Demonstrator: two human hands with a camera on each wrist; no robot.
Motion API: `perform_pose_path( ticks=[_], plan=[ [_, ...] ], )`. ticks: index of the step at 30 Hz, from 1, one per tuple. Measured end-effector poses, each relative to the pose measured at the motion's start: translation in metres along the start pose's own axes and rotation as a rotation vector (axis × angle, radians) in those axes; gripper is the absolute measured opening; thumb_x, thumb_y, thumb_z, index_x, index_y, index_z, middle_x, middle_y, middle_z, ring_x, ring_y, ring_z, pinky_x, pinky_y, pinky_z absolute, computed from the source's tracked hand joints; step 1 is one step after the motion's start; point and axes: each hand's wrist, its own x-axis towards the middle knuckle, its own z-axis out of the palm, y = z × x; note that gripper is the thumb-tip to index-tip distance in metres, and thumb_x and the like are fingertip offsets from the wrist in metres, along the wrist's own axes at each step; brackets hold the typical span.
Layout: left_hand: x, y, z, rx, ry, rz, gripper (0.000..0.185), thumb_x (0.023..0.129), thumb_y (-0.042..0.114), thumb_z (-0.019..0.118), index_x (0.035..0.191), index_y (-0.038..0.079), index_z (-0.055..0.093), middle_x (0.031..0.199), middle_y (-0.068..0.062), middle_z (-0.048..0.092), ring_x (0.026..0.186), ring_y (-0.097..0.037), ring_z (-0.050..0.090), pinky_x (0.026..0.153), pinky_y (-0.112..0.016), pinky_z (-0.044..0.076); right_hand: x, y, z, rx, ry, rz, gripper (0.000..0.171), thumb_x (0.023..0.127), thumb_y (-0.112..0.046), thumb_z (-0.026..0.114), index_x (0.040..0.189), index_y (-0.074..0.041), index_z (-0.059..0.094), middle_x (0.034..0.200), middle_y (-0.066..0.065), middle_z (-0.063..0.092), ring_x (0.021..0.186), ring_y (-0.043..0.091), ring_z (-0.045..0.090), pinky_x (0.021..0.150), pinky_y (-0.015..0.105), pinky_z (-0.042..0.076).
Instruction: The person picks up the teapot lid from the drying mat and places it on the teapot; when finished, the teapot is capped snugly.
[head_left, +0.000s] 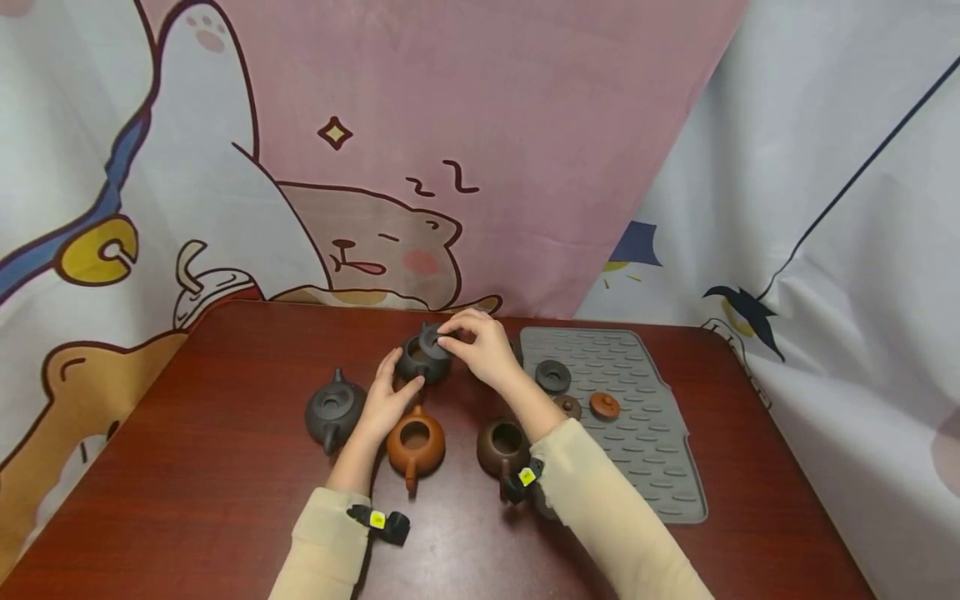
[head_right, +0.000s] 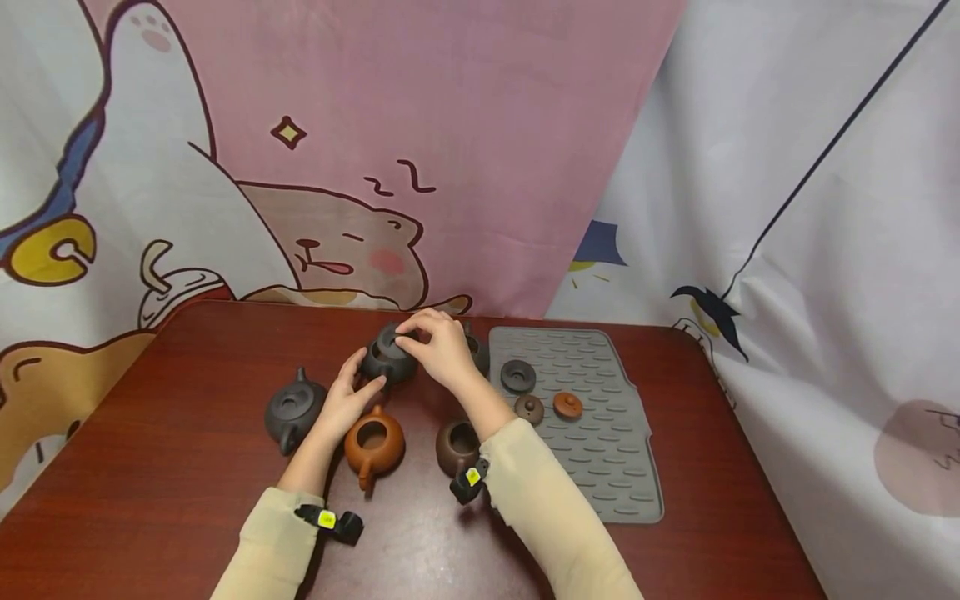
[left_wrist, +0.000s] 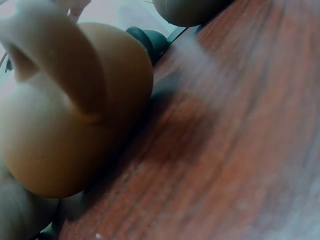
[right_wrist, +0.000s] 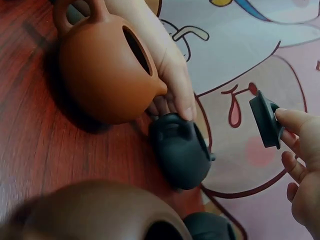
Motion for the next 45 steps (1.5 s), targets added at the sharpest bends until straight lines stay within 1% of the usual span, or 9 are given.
perform_pose_path(
  ticks=[3, 8, 11, 17, 22, 26, 34, 42, 45],
  plan=[
    [-0.001, 0.0, 0.0, -0.002, -0.002, -0.006, 0.073, 0.094, 0.021, 0.063, 0.151, 0.001, 0.022, 0.156, -0.018, 0.016, 0.14, -0.034, 0.019, 0.109, -0.051, 0.02, 0.004, 0.005, 0.008, -0.011, -0.01, 0.042, 0.013, 0.086, -0.018, 0.074, 0.098, -0.015, 0.074, 0.102, -0.006, 0.064, 0.099, 0.012, 0.054, 0.081, 0.031, 0.046],
    [-0.002, -0.002, 0.0, -0.008, -0.007, -0.01, 0.073, 0.095, 0.023, 0.062, 0.151, 0.001, 0.021, 0.156, -0.017, 0.014, 0.141, -0.033, 0.018, 0.11, -0.051, 0.019, 0.01, 0.012, 0.021, -0.019, -0.027, 0.084, 0.013, 0.087, -0.019, 0.073, 0.099, -0.014, 0.074, 0.103, -0.004, 0.064, 0.098, 0.015, 0.056, 0.081, 0.032, 0.047],
    [-0.002, -0.002, -0.001, 0.011, -0.013, -0.005, 0.073, 0.095, 0.024, 0.061, 0.151, 0.0, 0.02, 0.156, -0.019, 0.014, 0.141, -0.034, 0.017, 0.109, -0.053, 0.019, 0.013, 0.017, 0.028, -0.035, -0.032, 0.109, 0.013, 0.086, -0.019, 0.073, 0.098, -0.014, 0.075, 0.103, -0.004, 0.064, 0.098, 0.014, 0.057, 0.081, 0.032, 0.047],
    [-0.003, 0.0, -0.001, 0.022, -0.009, -0.01, 0.073, 0.095, 0.024, 0.061, 0.151, 0.0, 0.02, 0.156, -0.019, 0.014, 0.14, -0.035, 0.018, 0.109, -0.052, 0.02, 0.018, 0.023, 0.039, -0.072, -0.035, 0.127, 0.012, 0.086, -0.019, 0.073, 0.097, -0.014, 0.075, 0.101, -0.004, 0.065, 0.099, 0.014, 0.058, 0.085, 0.031, 0.046],
    [-0.004, 0.0, 0.0, 0.027, -0.016, -0.018, 0.073, 0.095, 0.025, 0.06, 0.151, 0.001, 0.02, 0.156, -0.018, 0.013, 0.141, -0.034, 0.018, 0.109, -0.052, 0.021, 0.018, 0.027, 0.045, -0.079, -0.038, 0.138, 0.012, 0.086, -0.019, 0.074, 0.096, -0.014, 0.075, 0.101, -0.004, 0.066, 0.101, 0.015, 0.058, 0.089, 0.033, 0.045],
    [-0.005, 0.0, 0.001, 0.022, -0.015, -0.021, 0.073, 0.095, 0.025, 0.06, 0.151, 0.002, 0.02, 0.156, -0.016, 0.014, 0.141, -0.033, 0.019, 0.109, -0.051, 0.021, 0.019, 0.03, 0.048, -0.109, -0.042, 0.16, 0.012, 0.086, -0.021, 0.074, 0.096, -0.015, 0.075, 0.103, -0.005, 0.066, 0.103, 0.014, 0.058, 0.09, 0.033, 0.045],
    [-0.003, 0.0, -0.001, 0.001, -0.024, -0.013, 0.073, 0.096, 0.026, 0.06, 0.152, 0.001, 0.019, 0.156, -0.018, 0.012, 0.141, -0.034, 0.018, 0.109, -0.051, 0.021, 0.021, 0.036, 0.053, -0.146, -0.043, 0.164, 0.01, 0.085, -0.021, 0.075, 0.093, -0.016, 0.075, 0.101, -0.006, 0.066, 0.101, 0.013, 0.059, 0.089, 0.031, 0.045],
    [-0.003, 0.002, -0.001, 0.001, -0.022, -0.007, 0.073, 0.096, 0.025, 0.06, 0.151, 0.001, 0.02, 0.156, -0.018, 0.013, 0.141, -0.034, 0.018, 0.109, -0.051, 0.021, 0.022, 0.038, 0.053, -0.195, -0.074, 0.181, 0.01, 0.086, -0.024, 0.074, 0.094, -0.019, 0.075, 0.1, -0.008, 0.065, 0.088, 0.012, 0.057, 0.077, 0.03, 0.046],
    [-0.003, 0.003, -0.001, 0.007, -0.022, -0.009, 0.073, 0.096, 0.026, 0.06, 0.151, 0.002, 0.02, 0.156, -0.018, 0.013, 0.141, -0.034, 0.018, 0.109, -0.051, 0.021, 0.023, 0.038, 0.054, -0.196, -0.08, 0.189, 0.01, 0.086, -0.024, 0.073, 0.095, -0.019, 0.075, 0.1, -0.009, 0.065, 0.083, 0.011, 0.055, 0.074, 0.029, 0.046]
  ],
)
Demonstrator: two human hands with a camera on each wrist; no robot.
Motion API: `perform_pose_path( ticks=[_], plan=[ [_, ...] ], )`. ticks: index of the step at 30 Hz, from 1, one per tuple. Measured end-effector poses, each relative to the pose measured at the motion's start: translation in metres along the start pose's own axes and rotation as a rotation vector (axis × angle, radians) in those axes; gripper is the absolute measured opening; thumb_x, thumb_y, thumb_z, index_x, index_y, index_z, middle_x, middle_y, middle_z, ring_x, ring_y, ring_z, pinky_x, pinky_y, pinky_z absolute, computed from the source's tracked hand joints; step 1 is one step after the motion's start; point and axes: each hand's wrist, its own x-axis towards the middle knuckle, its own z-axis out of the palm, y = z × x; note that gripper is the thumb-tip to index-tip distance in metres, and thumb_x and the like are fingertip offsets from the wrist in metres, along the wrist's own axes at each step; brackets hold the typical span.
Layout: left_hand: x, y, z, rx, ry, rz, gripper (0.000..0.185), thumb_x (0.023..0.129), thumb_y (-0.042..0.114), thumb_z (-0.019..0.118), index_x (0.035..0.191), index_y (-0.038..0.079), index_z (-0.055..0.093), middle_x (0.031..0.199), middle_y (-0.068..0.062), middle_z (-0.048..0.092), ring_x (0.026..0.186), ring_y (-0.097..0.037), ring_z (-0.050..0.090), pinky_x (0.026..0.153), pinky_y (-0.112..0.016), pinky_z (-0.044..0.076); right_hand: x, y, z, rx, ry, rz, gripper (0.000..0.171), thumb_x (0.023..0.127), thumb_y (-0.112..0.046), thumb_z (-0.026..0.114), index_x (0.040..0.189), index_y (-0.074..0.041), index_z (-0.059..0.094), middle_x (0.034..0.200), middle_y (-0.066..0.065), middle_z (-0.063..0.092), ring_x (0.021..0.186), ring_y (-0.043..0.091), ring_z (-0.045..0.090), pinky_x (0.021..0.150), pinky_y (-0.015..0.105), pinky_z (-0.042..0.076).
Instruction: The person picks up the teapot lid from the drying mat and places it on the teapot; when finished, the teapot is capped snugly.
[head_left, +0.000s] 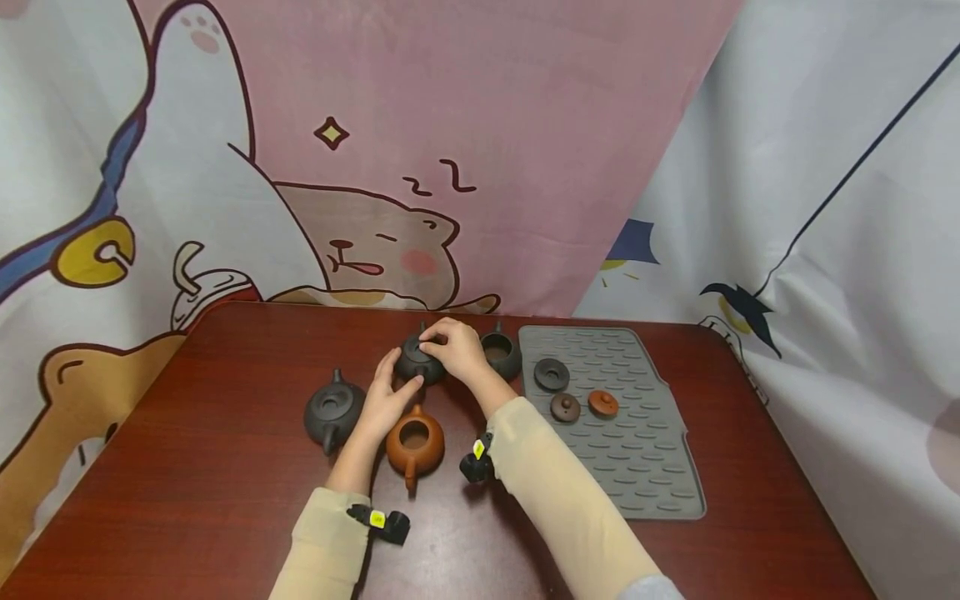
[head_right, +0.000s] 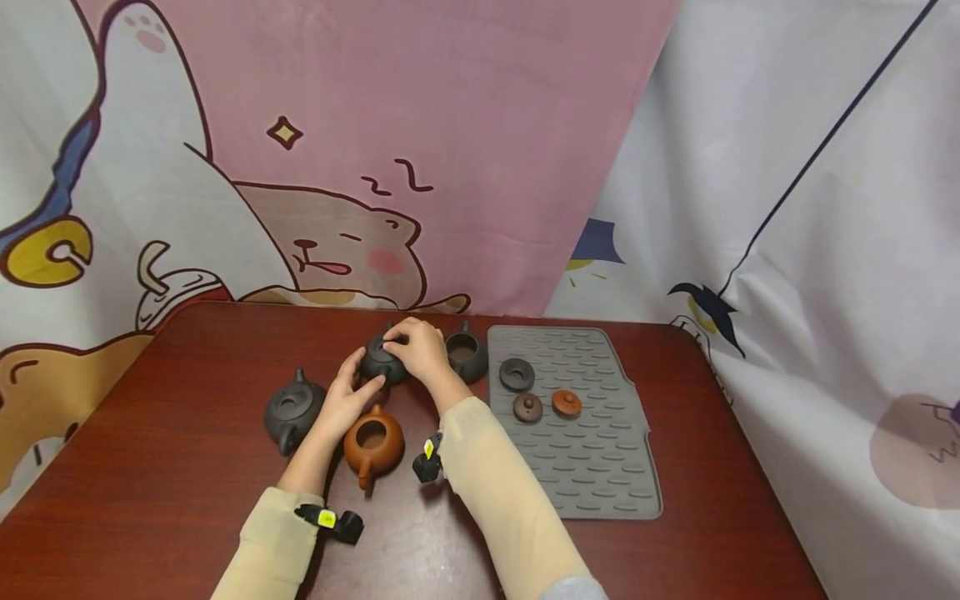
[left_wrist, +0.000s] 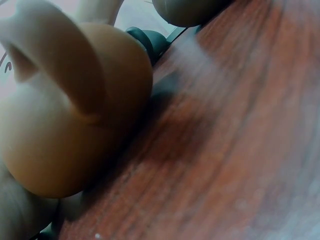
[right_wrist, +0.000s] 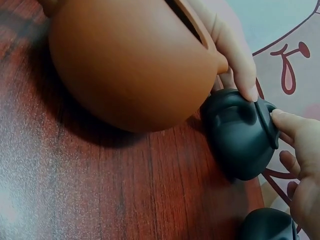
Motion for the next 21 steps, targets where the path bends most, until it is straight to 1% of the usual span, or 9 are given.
perform_pose_path(
  ticks=[3, 6, 9, 11, 13, 16, 18, 21],
  plan=[
    [0.0, 0.0, 0.0, 0.004, 0.001, -0.002, 0.073, 0.096, 0.026, 0.06, 0.152, 0.003, 0.02, 0.156, -0.017, 0.013, 0.141, -0.033, 0.018, 0.109, -0.051, 0.021, 0.001, -0.001, 0.001, 0.0, -0.002, 0.005, 0.01, 0.087, -0.024, 0.073, 0.095, -0.019, 0.075, 0.1, -0.008, 0.065, 0.081, 0.011, 0.054, 0.071, 0.028, 0.045],
    [0.0, 0.0, -0.001, 0.004, 0.002, -0.002, 0.073, 0.096, 0.026, 0.06, 0.152, 0.003, 0.02, 0.156, -0.017, 0.013, 0.14, -0.033, 0.019, 0.109, -0.051, 0.022, 0.001, -0.002, 0.0, 0.0, -0.005, 0.009, 0.011, 0.087, -0.024, 0.073, 0.096, -0.019, 0.075, 0.101, -0.008, 0.065, 0.081, 0.012, 0.055, 0.072, 0.029, 0.046],
    [0.0, 0.0, 0.0, 0.002, 0.002, -0.003, 0.073, 0.096, 0.025, 0.06, 0.152, 0.002, 0.02, 0.156, -0.017, 0.013, 0.14, -0.033, 0.019, 0.109, -0.05, 0.022, 0.001, -0.003, -0.002, 0.006, -0.011, 0.014, 0.013, 0.086, -0.025, 0.073, 0.098, -0.018, 0.075, 0.104, -0.006, 0.065, 0.088, 0.014, 0.058, 0.077, 0.031, 0.047],
    [0.001, -0.001, 0.0, 0.002, 0.003, -0.002, 0.073, 0.095, 0.025, 0.061, 0.152, 0.002, 0.02, 0.156, -0.018, 0.014, 0.141, -0.033, 0.019, 0.11, -0.05, 0.021, 0.001, -0.005, -0.006, 0.013, -0.009, 0.017, 0.015, 0.086, -0.025, 0.073, 0.099, -0.019, 0.074, 0.107, -0.006, 0.066, 0.097, 0.015, 0.058, 0.082, 0.033, 0.047],
    [0.001, -0.001, 0.0, 0.003, 0.005, -0.001, 0.073, 0.095, 0.025, 0.061, 0.151, 0.002, 0.02, 0.156, -0.017, 0.014, 0.141, -0.033, 0.018, 0.11, -0.05, 0.02, 0.001, -0.008, -0.012, 0.029, -0.002, 0.017, 0.017, 0.086, -0.025, 0.074, 0.101, -0.018, 0.074, 0.108, -0.005, 0.065, 0.097, 0.016, 0.058, 0.082, 0.033, 0.048],
    [0.001, -0.001, 0.001, 0.006, 0.011, 0.005, 0.073, 0.095, 0.024, 0.061, 0.151, 0.002, 0.021, 0.156, -0.018, 0.015, 0.141, -0.033, 0.018, 0.11, -0.05, 0.02, 0.001, -0.013, -0.022, 0.051, 0.024, -0.011, 0.018, 0.086, -0.025, 0.074, 0.102, -0.017, 0.074, 0.107, -0.004, 0.066, 0.091, 0.016, 0.058, 0.077, 0.031, 0.048],
    [0.001, -0.001, 0.002, 0.007, 0.015, 0.01, 0.073, 0.095, 0.023, 0.062, 0.151, 0.001, 0.021, 0.156, -0.019, 0.015, 0.14, -0.034, 0.019, 0.11, -0.05, 0.02, 0.0, -0.018, -0.029, 0.069, 0.042, -0.03, 0.018, 0.085, -0.024, 0.074, 0.102, -0.016, 0.074, 0.105, -0.004, 0.066, 0.084, 0.016, 0.056, 0.071, 0.03, 0.047],
    [0.001, -0.001, 0.002, 0.009, 0.02, 0.017, 0.073, 0.094, 0.023, 0.062, 0.151, 0.001, 0.022, 0.155, -0.019, 0.016, 0.14, -0.034, 0.019, 0.11, -0.05, 0.02, -0.003, -0.024, -0.04, 0.101, 0.067, -0.048, 0.019, 0.085, -0.022, 0.075, 0.102, -0.014, 0.074, 0.103, -0.004, 0.067, 0.082, 0.014, 0.055, 0.071, 0.029, 0.046]
  ],
)
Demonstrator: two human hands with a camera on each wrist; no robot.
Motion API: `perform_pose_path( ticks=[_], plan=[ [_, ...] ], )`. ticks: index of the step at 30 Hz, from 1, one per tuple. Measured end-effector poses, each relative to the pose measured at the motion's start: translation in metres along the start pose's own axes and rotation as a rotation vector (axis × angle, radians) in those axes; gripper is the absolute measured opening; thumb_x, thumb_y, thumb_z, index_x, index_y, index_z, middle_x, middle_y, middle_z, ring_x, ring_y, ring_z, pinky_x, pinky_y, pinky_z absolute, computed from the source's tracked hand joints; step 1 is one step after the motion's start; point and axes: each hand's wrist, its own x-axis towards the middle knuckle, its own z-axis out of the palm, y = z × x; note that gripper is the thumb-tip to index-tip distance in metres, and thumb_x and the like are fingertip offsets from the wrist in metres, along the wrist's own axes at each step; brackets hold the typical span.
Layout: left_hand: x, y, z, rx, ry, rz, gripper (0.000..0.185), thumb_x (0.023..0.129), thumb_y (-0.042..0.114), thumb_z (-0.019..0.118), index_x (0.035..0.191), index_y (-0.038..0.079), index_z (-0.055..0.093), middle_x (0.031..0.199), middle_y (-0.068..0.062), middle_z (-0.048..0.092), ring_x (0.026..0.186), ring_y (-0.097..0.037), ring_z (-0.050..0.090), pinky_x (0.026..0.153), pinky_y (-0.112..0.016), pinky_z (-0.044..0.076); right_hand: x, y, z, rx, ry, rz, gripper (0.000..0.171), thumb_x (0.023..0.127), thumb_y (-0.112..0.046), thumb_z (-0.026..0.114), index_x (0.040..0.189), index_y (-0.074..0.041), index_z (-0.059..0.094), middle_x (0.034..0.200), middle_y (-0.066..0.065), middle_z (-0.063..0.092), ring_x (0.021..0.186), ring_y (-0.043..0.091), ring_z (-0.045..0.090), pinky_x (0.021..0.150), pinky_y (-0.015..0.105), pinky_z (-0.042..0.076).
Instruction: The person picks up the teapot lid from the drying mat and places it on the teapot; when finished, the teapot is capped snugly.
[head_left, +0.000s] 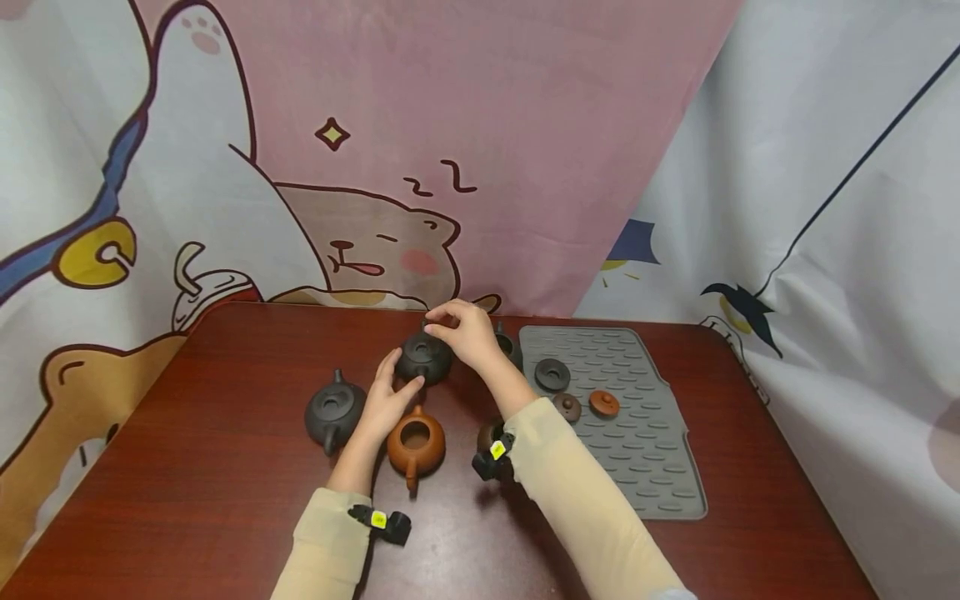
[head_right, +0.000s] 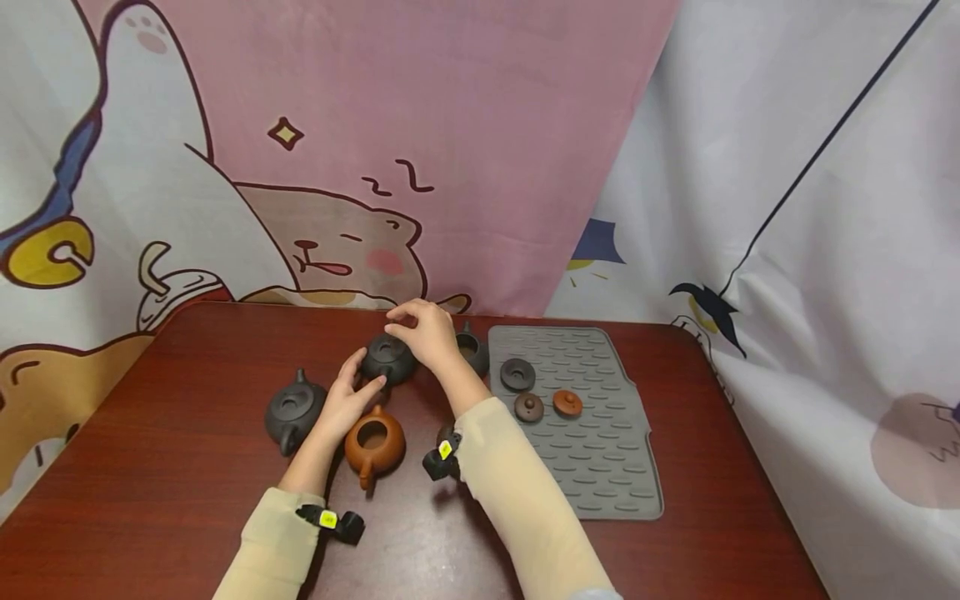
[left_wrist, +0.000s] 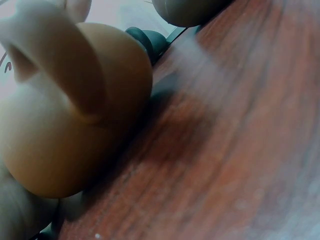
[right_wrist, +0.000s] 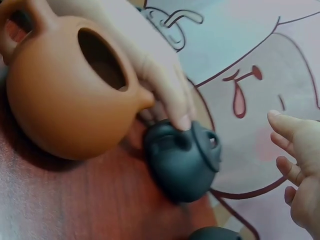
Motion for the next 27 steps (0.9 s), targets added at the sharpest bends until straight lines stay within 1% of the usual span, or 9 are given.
perform_pose_path(
  ticks=[5, 9, 14, 17, 22, 23, 24, 27],
  plan=[
    [-0.001, 0.0, 0.0, 0.002, -0.002, -0.007, 0.073, 0.094, 0.024, 0.062, 0.151, 0.002, 0.021, 0.156, -0.018, 0.015, 0.14, -0.034, 0.019, 0.109, -0.051, 0.022, -0.008, -0.007, -0.017, 0.053, 0.027, -0.002, 0.019, 0.084, -0.02, 0.075, 0.102, -0.013, 0.074, 0.099, -0.004, 0.066, 0.084, 0.015, 0.055, 0.073, 0.031, 0.047],
    [-0.001, 0.0, 0.0, 0.001, 0.003, -0.003, 0.073, 0.094, 0.023, 0.063, 0.151, 0.001, 0.022, 0.156, -0.019, 0.015, 0.14, -0.035, 0.02, 0.109, -0.051, 0.022, -0.016, -0.007, -0.028, 0.073, 0.061, -0.041, 0.017, 0.083, -0.018, 0.077, 0.099, -0.012, 0.075, 0.096, -0.004, 0.066, 0.082, 0.015, 0.055, 0.071, 0.031, 0.047],
    [0.0, 0.0, 0.0, -0.008, 0.006, 0.001, 0.073, 0.093, 0.022, 0.064, 0.15, 0.0, 0.023, 0.155, -0.02, 0.016, 0.14, -0.035, 0.021, 0.109, -0.051, 0.022, -0.027, -0.007, -0.041, 0.11, 0.099, -0.107, 0.018, 0.082, -0.016, 0.077, 0.099, -0.009, 0.075, 0.097, -0.003, 0.066, 0.082, 0.016, 0.056, 0.072, 0.032, 0.047],
    [0.0, 0.002, -0.001, -0.01, -0.001, -0.009, 0.073, 0.094, 0.022, 0.063, 0.15, 0.0, 0.023, 0.156, -0.019, 0.015, 0.14, -0.035, 0.02, 0.109, -0.05, 0.022, -0.033, -0.008, -0.048, 0.129, 0.109, -0.118, 0.019, 0.083, -0.016, 0.076, 0.1, -0.008, 0.074, 0.099, -0.003, 0.066, 0.083, 0.017, 0.056, 0.073, 0.034, 0.048],
    [-0.003, 0.013, -0.004, -0.023, 0.002, -0.008, 0.07, 0.094, 0.019, 0.062, 0.15, 0.001, 0.025, 0.156, -0.018, 0.016, 0.141, -0.032, 0.016, 0.11, -0.05, 0.019, -0.044, -0.005, -0.06, 0.148, 0.124, -0.113, 0.017, 0.083, -0.016, 0.076, 0.099, -0.011, 0.074, 0.098, -0.003, 0.067, 0.087, 0.017, 0.056, 0.078, 0.039, 0.048],
    [-0.003, 0.015, -0.004, -0.025, 0.009, -0.001, 0.07, 0.094, 0.018, 0.063, 0.15, 0.001, 0.025, 0.156, -0.017, 0.017, 0.141, -0.032, 0.016, 0.11, -0.05, 0.019, -0.046, -0.004, -0.062, 0.16, 0.129, -0.12, 0.016, 0.083, -0.016, 0.076, 0.099, -0.011, 0.074, 0.098, -0.003, 0.067, 0.088, 0.02, 0.056, 0.078, 0.041, 0.048],
    [-0.004, 0.019, -0.005, -0.03, 0.013, 0.003, 0.07, 0.093, 0.018, 0.063, 0.15, 0.001, 0.026, 0.157, -0.016, 0.017, 0.141, -0.032, 0.017, 0.11, -0.05, 0.019, -0.05, -0.008, -0.065, 0.166, 0.131, -0.116, 0.016, 0.083, -0.014, 0.076, 0.099, -0.009, 0.074, 0.099, 0.0, 0.067, 0.089, 0.022, 0.056, 0.08, 0.042, 0.047],
    [-0.005, 0.029, -0.008, -0.043, 0.022, 0.024, 0.069, 0.093, 0.018, 0.063, 0.15, 0.003, 0.026, 0.157, -0.012, 0.019, 0.141, -0.031, 0.02, 0.111, -0.047, 0.02, -0.057, -0.004, -0.072, 0.183, 0.136, -0.118, 0.018, 0.083, -0.015, 0.076, 0.1, -0.009, 0.074, 0.099, 0.0, 0.067, 0.091, 0.029, 0.055, 0.081, 0.044, 0.045]
  ],
)
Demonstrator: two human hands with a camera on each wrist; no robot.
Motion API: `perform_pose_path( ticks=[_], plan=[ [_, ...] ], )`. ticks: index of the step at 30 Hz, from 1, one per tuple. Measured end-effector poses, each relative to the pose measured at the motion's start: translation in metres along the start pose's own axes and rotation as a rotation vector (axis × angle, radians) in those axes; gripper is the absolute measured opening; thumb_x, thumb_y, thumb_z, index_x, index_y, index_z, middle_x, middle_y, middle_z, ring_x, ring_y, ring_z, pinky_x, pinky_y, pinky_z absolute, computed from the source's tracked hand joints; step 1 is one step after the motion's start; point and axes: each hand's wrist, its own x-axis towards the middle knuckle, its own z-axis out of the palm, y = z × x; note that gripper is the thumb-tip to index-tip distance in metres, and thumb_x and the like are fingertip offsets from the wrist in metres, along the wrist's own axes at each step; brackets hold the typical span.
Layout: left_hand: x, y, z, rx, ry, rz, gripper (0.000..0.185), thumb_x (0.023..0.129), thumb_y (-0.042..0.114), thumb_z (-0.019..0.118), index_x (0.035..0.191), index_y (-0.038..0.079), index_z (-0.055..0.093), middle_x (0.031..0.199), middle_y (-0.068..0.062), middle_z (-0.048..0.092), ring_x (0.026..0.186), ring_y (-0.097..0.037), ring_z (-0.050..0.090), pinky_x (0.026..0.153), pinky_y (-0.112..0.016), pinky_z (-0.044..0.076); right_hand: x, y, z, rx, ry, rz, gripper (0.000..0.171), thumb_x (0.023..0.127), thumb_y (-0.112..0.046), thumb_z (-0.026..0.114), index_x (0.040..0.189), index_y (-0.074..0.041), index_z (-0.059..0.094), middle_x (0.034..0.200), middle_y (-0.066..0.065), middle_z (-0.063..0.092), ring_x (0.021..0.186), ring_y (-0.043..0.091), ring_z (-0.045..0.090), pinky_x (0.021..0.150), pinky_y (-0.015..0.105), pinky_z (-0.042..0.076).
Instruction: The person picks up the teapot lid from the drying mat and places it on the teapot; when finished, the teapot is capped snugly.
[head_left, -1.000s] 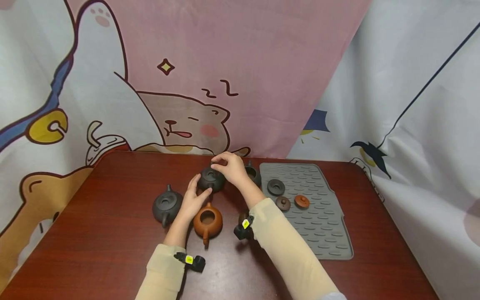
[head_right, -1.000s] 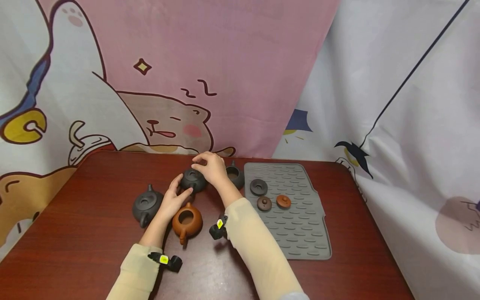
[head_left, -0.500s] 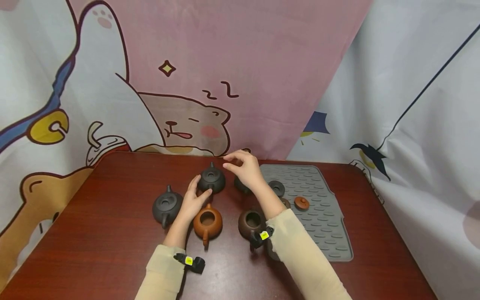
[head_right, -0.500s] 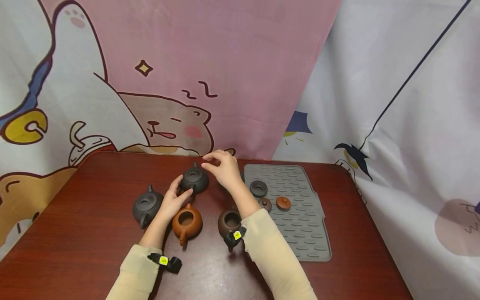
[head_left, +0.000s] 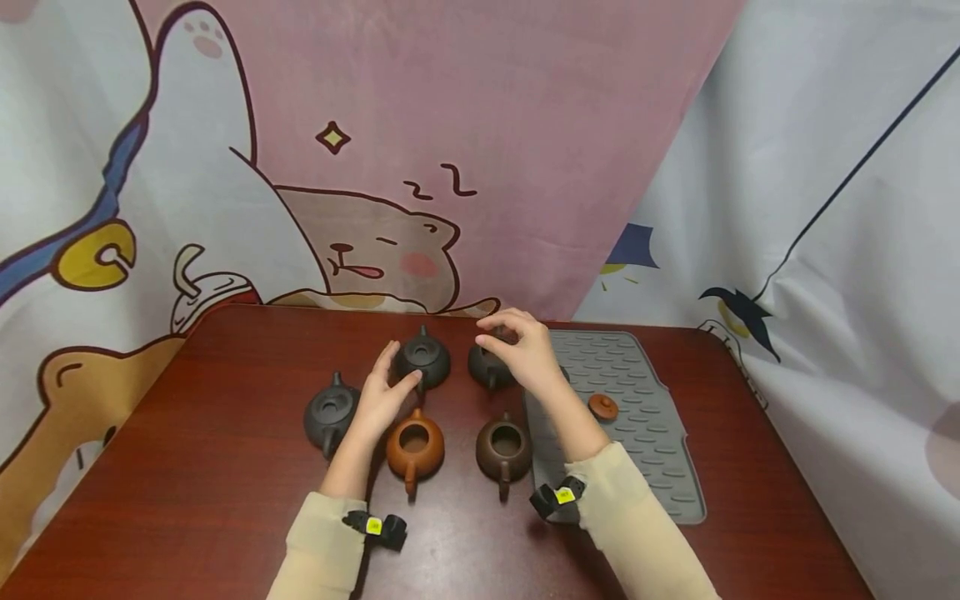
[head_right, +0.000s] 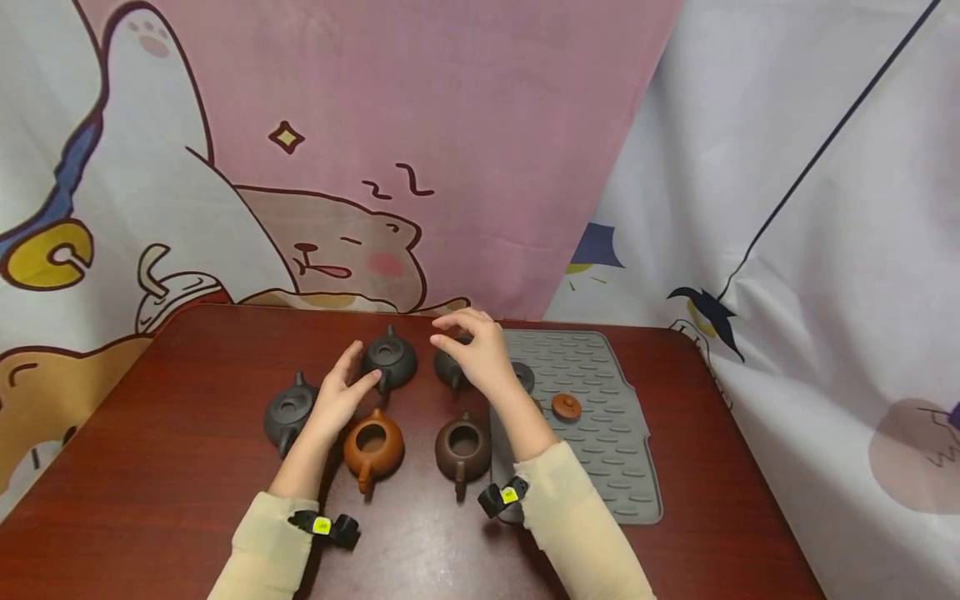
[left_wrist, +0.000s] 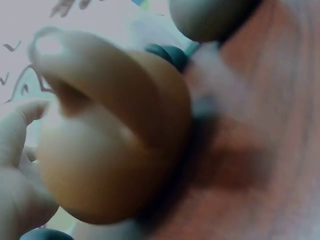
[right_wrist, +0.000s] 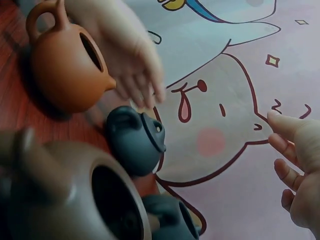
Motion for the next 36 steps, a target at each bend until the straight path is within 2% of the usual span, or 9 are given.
perform_pose_path(
  ticks=[3, 6, 13, 20, 26, 30, 33, 36],
  plan=[
    [-0.002, 0.011, -0.003, -0.023, 0.005, 0.018, 0.069, 0.093, 0.018, 0.063, 0.151, 0.006, 0.026, 0.156, -0.009, 0.022, 0.141, -0.027, 0.021, 0.111, -0.044, 0.021, -0.007, 0.002, -0.007, -0.014, 0.001, 0.018, 0.019, 0.084, -0.016, 0.075, 0.102, -0.009, 0.074, 0.1, 0.0, 0.067, 0.089, 0.027, 0.054, 0.081, 0.045, 0.044],
    [-0.006, 0.025, -0.005, -0.05, -0.001, 0.049, 0.07, 0.093, 0.016, 0.064, 0.151, 0.007, 0.027, 0.154, -0.011, 0.026, 0.141, -0.026, 0.022, 0.111, -0.044, 0.019, -0.014, 0.011, -0.012, -0.043, 0.006, 0.02, 0.022, 0.083, -0.018, 0.076, 0.103, -0.008, 0.073, 0.101, -0.003, 0.066, 0.087, 0.023, 0.053, 0.08, 0.044, 0.044],
    [-0.029, 0.081, -0.001, -0.106, -0.04, 0.105, 0.069, 0.092, 0.006, 0.064, 0.149, -0.001, 0.026, 0.151, -0.023, 0.027, 0.14, -0.034, 0.022, 0.111, -0.047, 0.019, -0.03, 0.025, -0.034, -0.109, 0.012, 0.044, 0.021, 0.084, -0.016, 0.075, 0.104, -0.009, 0.073, 0.104, -0.001, 0.065, 0.088, 0.025, 0.05, 0.077, 0.048, 0.043],
    [-0.039, 0.101, 0.015, -0.109, -0.07, 0.139, 0.07, 0.091, 0.009, 0.066, 0.149, 0.001, 0.028, 0.15, -0.022, 0.029, 0.139, -0.033, 0.024, 0.111, -0.045, 0.02, -0.042, 0.045, -0.057, -0.184, 0.009, 0.098, 0.021, 0.084, -0.018, 0.075, 0.105, -0.014, 0.073, 0.106, 0.0, 0.064, 0.089, 0.021, 0.051, 0.072, 0.043, 0.043],
    [-0.039, 0.104, 0.034, -0.129, -0.082, 0.148, 0.068, 0.09, 0.008, 0.067, 0.147, -0.001, 0.031, 0.148, -0.024, 0.032, 0.138, -0.033, 0.028, 0.11, -0.044, 0.023, -0.051, 0.066, -0.071, -0.212, -0.033, 0.132, 0.024, 0.084, -0.018, 0.075, 0.107, -0.013, 0.072, 0.108, 0.001, 0.063, 0.091, 0.031, 0.052, 0.071, 0.043, 0.042],
    [-0.028, 0.084, 0.054, -0.175, -0.086, 0.159, 0.071, 0.088, 0.007, 0.069, 0.147, 0.0, 0.031, 0.148, -0.022, 0.032, 0.138, -0.032, 0.027, 0.111, -0.045, 0.021, -0.055, 0.08, -0.078, -0.235, -0.064, 0.15, 0.026, 0.085, -0.02, 0.075, 0.109, -0.012, 0.071, 0.108, 0.002, 0.063, 0.088, 0.024, 0.049, 0.067, 0.041, 0.04],
    [-0.018, 0.065, 0.07, -0.197, -0.083, 0.146, 0.073, 0.088, 0.012, 0.071, 0.149, 0.005, 0.031, 0.151, -0.016, 0.031, 0.139, -0.029, 0.025, 0.111, -0.045, 0.02, -0.057, 0.088, -0.082, -0.254, -0.089, 0.159, 0.028, 0.085, -0.022, 0.075, 0.11, -0.011, 0.071, 0.107, 0.003, 0.063, 0.085, 0.021, 0.047, 0.064, 0.039, 0.038],
    [-0.014, 0.056, 0.082, -0.203, -0.068, 0.125, 0.073, 0.088, 0.017, 0.072, 0.149, 0.01, 0.033, 0.151, -0.012, 0.031, 0.139, -0.027, 0.026, 0.111, -0.044, 0.02, -0.059, 0.095, -0.085, -0.264, -0.119, 0.169, 0.029, 0.085, -0.022, 0.075, 0.111, -0.011, 0.07, 0.106, 0.003, 0.063, 0.083, 0.021, 0.048, 0.061, 0.038, 0.037]
  ],
)
